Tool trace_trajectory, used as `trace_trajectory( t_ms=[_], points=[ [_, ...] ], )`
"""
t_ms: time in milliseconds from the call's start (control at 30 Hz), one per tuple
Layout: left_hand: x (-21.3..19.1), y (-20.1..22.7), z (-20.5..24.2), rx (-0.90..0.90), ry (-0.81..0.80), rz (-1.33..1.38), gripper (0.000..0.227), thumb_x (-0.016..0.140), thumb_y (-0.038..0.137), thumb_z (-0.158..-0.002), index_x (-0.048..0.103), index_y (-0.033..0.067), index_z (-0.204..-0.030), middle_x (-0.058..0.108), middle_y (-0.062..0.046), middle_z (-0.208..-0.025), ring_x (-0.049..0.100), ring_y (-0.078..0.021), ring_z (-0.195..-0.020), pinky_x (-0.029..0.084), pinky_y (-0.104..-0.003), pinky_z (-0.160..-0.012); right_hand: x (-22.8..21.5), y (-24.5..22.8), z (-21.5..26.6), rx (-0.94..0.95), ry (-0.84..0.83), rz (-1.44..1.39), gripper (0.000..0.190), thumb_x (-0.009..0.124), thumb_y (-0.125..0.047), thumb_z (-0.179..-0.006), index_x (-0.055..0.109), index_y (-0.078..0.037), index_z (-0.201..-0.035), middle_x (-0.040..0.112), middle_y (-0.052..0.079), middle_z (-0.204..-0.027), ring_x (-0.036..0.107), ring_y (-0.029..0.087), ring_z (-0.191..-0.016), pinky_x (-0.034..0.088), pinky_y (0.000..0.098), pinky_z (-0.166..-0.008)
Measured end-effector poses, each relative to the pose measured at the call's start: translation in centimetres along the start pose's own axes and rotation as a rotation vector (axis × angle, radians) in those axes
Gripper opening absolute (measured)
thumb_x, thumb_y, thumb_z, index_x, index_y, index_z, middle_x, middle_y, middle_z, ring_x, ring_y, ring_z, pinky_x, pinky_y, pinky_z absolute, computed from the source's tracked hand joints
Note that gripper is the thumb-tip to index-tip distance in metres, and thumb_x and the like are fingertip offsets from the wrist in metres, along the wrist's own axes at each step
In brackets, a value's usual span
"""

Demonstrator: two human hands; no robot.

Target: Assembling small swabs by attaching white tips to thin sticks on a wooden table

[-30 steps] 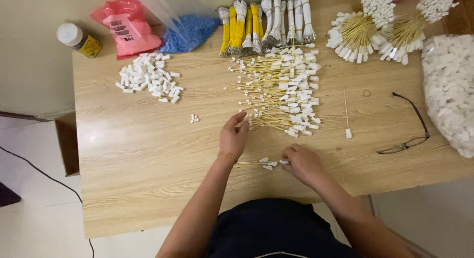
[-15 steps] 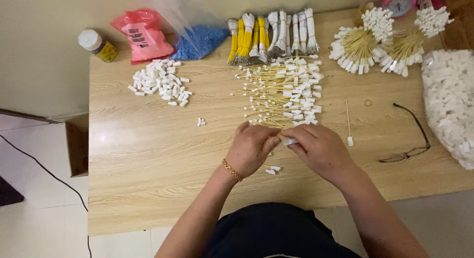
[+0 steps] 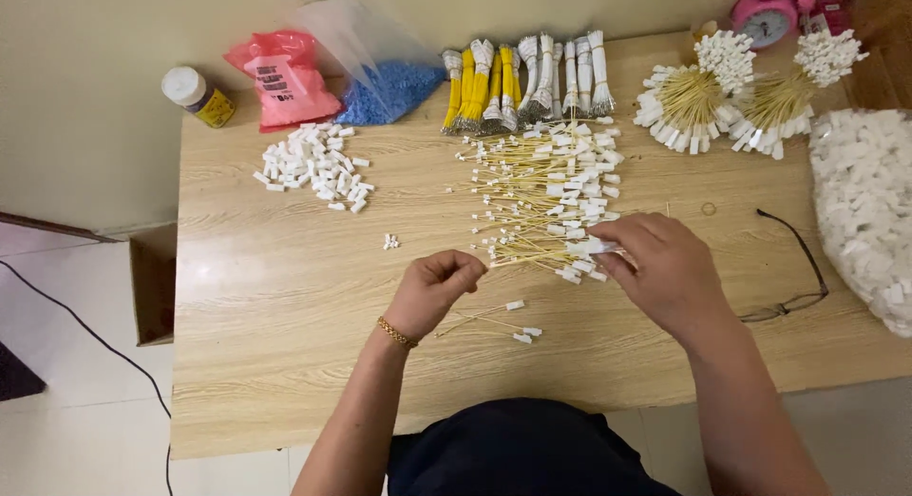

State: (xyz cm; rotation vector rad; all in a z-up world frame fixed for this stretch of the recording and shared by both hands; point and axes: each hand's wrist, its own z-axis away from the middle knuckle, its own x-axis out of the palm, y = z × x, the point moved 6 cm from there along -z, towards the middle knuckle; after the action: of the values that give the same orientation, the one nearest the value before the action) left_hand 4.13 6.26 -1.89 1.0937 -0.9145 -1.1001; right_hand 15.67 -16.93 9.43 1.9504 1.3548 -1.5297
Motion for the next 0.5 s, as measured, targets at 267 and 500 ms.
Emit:
trace_trajectory(
  t_ms=[267, 500],
  points=[
    [3.0, -1.1, -0.8, 0.022, 0.023, 0.048, 0.014, 0.072, 0.017, -0.089, 0.071, 0.0043, -0.094, 0.069, -0.007, -0.074, 0.065, -0.0136, -0.073, 0.054, -0.029, -0.075, 5.2, -4.4, -3.1, 0.204, -0.38, -0.509, 0.018, 0.062, -0.026, -0.091, 0.071, -0.016, -0.104, 0.069, 0.01, -0.096, 0.067, 0.03, -0.095, 0.051, 0.0424, -0.085],
    [2.3, -3.4, -0.6, -0.015, 0.182, 0.216, 0.015, 0.071, 0.019, -0.091, 0.069, 0.0043, -0.093, 0.067, -0.006, -0.069, 0.064, -0.0126, -0.068, 0.052, -0.026, -0.07, 10.0, -4.0, -2.9, 0.408, -0.29, -0.885, 0.009, 0.069, -0.012, -0.086, 0.073, -0.005, -0.081, 0.064, 0.009, -0.057, 0.062, 0.017, -0.055, 0.052, 0.0308, -0.056]
  ],
)
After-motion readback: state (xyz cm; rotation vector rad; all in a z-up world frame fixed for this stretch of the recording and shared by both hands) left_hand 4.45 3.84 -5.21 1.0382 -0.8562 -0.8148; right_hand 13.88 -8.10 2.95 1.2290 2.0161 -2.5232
